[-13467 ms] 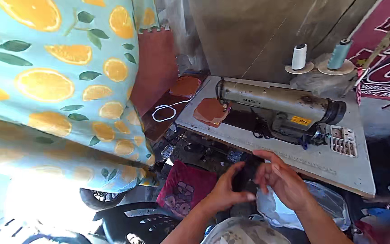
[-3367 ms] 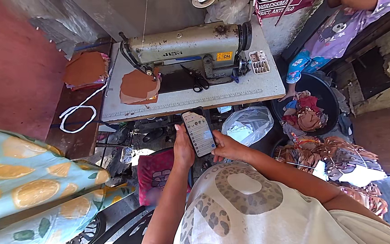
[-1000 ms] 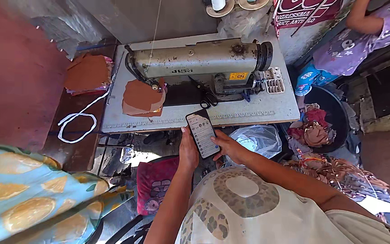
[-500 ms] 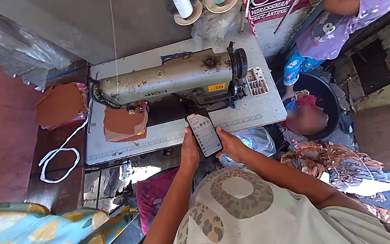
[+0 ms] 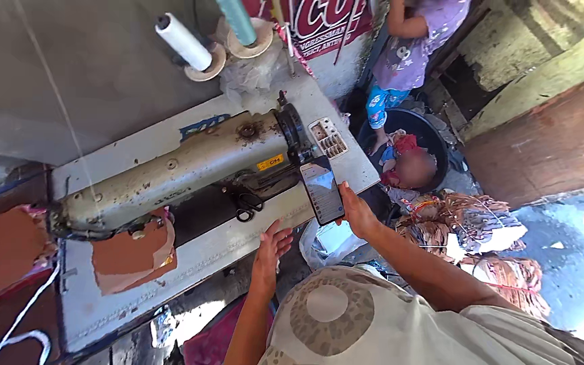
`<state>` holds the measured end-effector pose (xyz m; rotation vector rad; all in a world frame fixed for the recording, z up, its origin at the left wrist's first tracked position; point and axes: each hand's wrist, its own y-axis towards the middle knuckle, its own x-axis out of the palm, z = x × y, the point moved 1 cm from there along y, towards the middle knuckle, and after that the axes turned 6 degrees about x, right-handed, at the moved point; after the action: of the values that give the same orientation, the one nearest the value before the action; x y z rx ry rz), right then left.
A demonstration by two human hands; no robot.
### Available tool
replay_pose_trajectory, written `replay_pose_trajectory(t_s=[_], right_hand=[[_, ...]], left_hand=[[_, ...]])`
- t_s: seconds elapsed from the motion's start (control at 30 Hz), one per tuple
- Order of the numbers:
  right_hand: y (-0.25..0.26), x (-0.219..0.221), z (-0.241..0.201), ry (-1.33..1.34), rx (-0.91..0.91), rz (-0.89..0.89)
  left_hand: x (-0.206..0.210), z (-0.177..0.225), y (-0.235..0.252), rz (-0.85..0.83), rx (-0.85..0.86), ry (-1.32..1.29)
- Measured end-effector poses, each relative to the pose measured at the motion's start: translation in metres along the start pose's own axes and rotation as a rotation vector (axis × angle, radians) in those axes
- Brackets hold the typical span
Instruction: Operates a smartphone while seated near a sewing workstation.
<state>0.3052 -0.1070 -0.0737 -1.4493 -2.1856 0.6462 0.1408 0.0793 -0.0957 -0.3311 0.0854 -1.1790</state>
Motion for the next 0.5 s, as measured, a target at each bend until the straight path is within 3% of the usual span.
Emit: replay_pose_trajectory(t_s=[0.27, 0.4, 0.5], right_hand=[[0.041, -0.049, -0.055, 0.012, -0.138, 0.282], [0.059, -0.064, -0.078, 0.099, -0.139, 0.354], [0.068, -0.075, -0.086, 0.131, -0.155, 0.348]], left_hand=[[-0.043, -0.068, -0.032, 0.101, -0.182, 0.214], [-0.07, -0.125, -0.048, 0.017, -0.187, 0.435], [-0.081, -0.143, -0.059, -0.071, -0.331, 0.675]])
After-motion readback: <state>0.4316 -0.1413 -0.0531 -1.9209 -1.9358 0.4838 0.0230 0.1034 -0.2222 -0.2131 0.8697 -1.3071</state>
